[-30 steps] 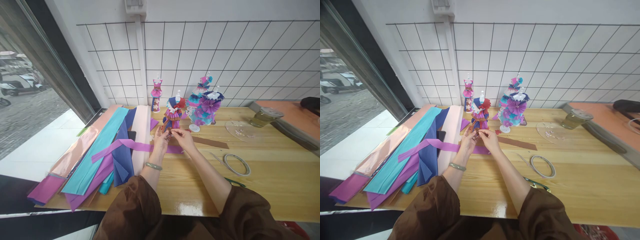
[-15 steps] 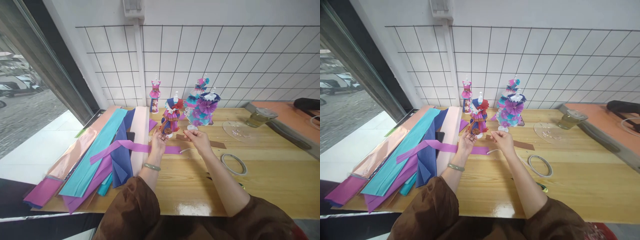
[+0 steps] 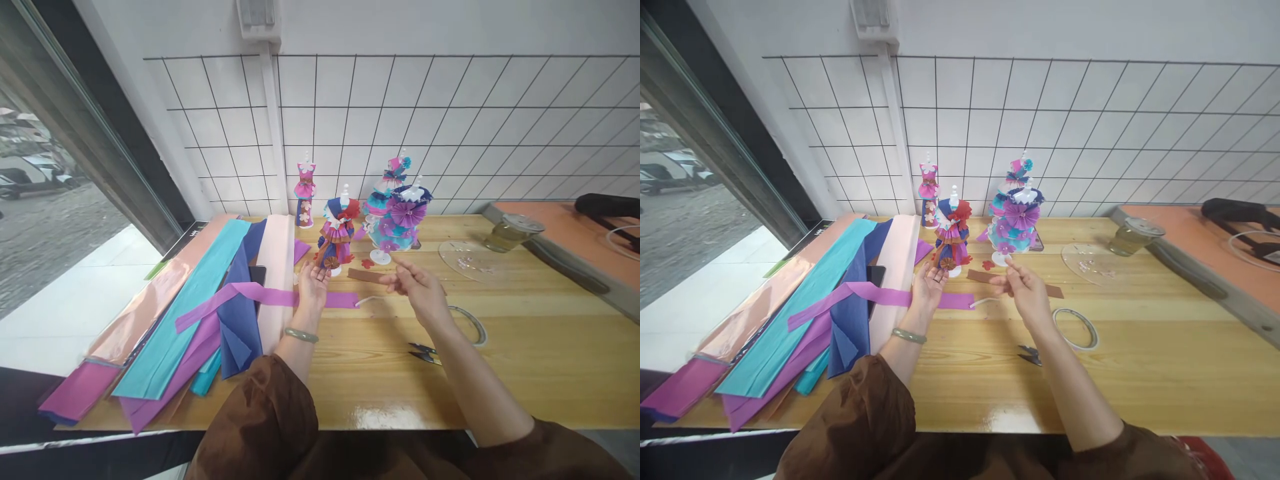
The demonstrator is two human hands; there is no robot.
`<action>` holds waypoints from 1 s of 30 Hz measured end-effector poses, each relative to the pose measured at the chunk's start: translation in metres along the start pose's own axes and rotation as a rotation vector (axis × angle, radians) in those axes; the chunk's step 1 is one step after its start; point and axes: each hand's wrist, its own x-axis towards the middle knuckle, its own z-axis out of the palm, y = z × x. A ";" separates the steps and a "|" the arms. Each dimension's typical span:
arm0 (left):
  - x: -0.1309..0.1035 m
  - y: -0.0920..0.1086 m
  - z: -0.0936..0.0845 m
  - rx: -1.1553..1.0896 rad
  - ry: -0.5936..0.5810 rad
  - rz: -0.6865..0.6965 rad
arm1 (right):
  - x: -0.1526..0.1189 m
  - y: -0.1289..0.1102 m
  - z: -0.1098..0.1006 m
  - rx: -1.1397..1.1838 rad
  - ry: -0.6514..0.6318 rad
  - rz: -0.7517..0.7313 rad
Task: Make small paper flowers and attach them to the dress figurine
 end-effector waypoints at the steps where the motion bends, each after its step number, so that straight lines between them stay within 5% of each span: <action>1: 0.000 0.000 0.000 0.011 0.004 0.006 | 0.003 -0.009 0.002 0.002 0.000 -0.045; 8: -0.002 -0.004 0.001 0.192 0.011 0.128 | 0.045 -0.084 0.035 -0.234 -0.001 -0.491; 13: -0.005 -0.004 0.001 0.242 0.046 0.165 | 0.080 -0.116 0.058 -0.455 -0.084 -0.678; 19: -0.005 -0.002 0.001 0.235 0.047 0.140 | 0.093 -0.130 0.069 -0.624 -0.219 -0.729; 30: -0.006 -0.003 0.004 0.203 0.037 0.109 | 0.118 -0.131 0.076 -0.689 -0.101 -0.815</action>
